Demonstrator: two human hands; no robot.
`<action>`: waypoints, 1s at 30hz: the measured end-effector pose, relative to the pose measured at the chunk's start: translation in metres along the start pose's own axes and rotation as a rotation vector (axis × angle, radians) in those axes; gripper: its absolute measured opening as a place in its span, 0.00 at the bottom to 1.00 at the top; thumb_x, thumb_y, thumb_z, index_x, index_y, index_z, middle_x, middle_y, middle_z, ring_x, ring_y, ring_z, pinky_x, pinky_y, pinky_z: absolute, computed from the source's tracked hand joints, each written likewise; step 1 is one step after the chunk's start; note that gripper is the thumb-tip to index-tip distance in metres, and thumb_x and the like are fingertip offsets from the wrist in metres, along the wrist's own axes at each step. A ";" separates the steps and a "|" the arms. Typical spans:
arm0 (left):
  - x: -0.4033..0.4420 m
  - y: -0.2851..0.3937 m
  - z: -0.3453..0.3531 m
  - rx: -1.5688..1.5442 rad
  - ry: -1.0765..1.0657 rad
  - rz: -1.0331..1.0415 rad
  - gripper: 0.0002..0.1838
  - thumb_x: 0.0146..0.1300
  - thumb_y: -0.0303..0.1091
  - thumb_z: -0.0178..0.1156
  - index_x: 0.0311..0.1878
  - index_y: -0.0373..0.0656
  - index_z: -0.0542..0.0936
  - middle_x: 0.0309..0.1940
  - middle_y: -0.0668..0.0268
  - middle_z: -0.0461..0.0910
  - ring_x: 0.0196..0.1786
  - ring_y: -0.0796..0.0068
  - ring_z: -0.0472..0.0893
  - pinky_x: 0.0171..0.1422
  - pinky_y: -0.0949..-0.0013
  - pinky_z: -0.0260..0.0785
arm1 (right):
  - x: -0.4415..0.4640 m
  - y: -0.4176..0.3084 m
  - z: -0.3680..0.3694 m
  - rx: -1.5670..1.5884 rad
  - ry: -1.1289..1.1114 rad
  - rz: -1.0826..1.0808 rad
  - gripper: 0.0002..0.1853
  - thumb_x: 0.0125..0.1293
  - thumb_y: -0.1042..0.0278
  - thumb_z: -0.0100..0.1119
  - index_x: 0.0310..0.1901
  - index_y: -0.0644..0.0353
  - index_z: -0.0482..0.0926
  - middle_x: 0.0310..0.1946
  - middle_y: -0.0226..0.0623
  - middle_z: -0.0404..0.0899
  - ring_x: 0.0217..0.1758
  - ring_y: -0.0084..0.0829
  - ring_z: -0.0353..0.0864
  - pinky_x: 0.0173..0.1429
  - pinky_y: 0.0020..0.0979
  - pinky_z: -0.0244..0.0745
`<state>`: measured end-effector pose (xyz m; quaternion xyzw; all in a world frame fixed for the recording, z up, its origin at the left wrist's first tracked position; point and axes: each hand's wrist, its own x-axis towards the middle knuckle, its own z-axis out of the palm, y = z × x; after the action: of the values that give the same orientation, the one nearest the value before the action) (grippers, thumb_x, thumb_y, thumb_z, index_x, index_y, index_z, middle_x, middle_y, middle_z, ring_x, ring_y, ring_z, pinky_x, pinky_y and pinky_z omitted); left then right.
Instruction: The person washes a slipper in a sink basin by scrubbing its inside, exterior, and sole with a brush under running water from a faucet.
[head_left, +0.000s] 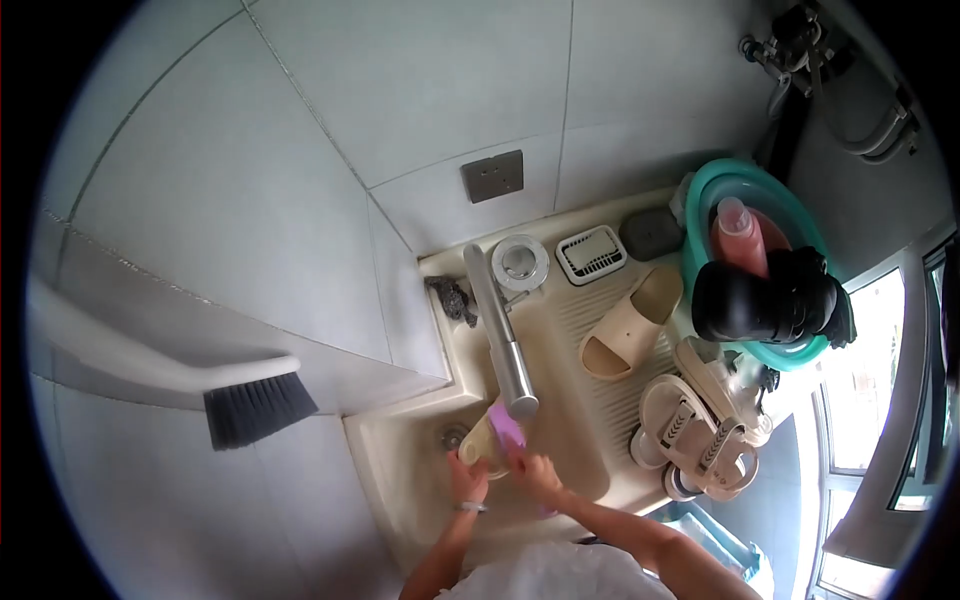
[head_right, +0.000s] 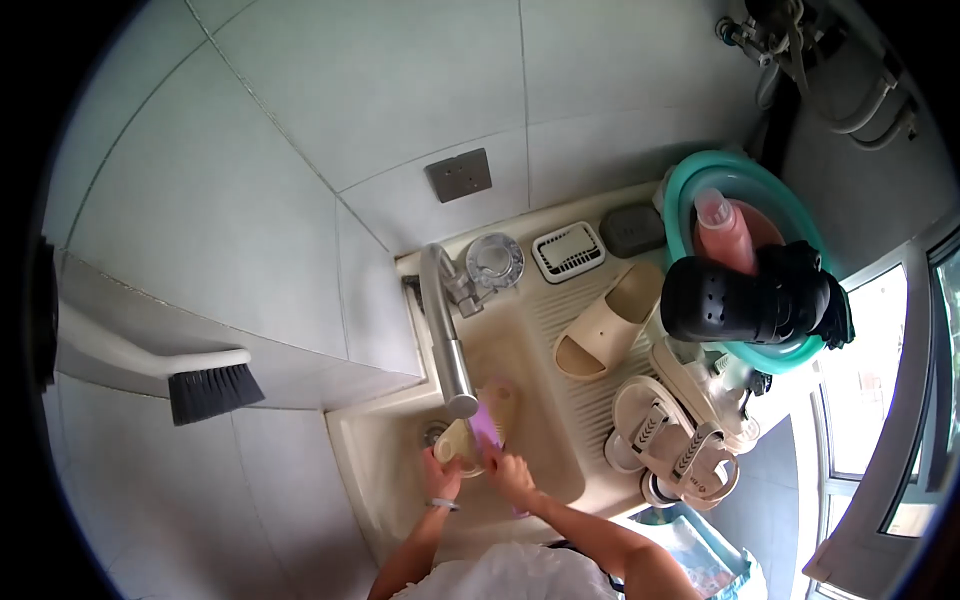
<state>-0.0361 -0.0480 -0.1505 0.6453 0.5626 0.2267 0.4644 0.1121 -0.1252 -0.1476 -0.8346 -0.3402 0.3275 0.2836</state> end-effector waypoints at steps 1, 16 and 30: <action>-0.007 0.015 -0.003 -0.017 -0.024 -0.042 0.26 0.57 0.40 0.66 0.50 0.34 0.66 0.41 0.52 0.75 0.40 0.59 0.79 0.43 0.62 0.72 | -0.009 -0.014 -0.018 0.040 -0.076 0.008 0.08 0.62 0.65 0.54 0.34 0.52 0.83 0.31 0.52 0.81 0.37 0.53 0.82 0.40 0.48 0.76; 0.101 -0.076 0.102 0.079 -0.500 -0.063 0.44 0.59 0.71 0.50 0.54 0.32 0.76 0.43 0.40 0.80 0.47 0.40 0.79 0.50 0.51 0.71 | 0.077 0.025 0.000 -0.027 0.104 -0.005 0.10 0.62 0.67 0.53 0.35 0.64 0.80 0.29 0.55 0.79 0.34 0.54 0.81 0.36 0.46 0.75; 0.064 0.053 0.070 -0.076 0.005 0.137 0.23 0.73 0.51 0.41 0.55 0.40 0.69 0.40 0.41 0.78 0.44 0.36 0.77 0.43 0.46 0.68 | -0.006 -0.024 -0.062 -0.050 0.173 -0.255 0.20 0.67 0.67 0.49 0.61 0.47 0.72 0.24 0.57 0.78 0.27 0.59 0.78 0.30 0.55 0.72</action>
<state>0.0651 -0.0082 -0.1527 0.6637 0.5093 0.2808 0.4704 0.1453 -0.1303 -0.0903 -0.8166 -0.4258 0.2070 0.3301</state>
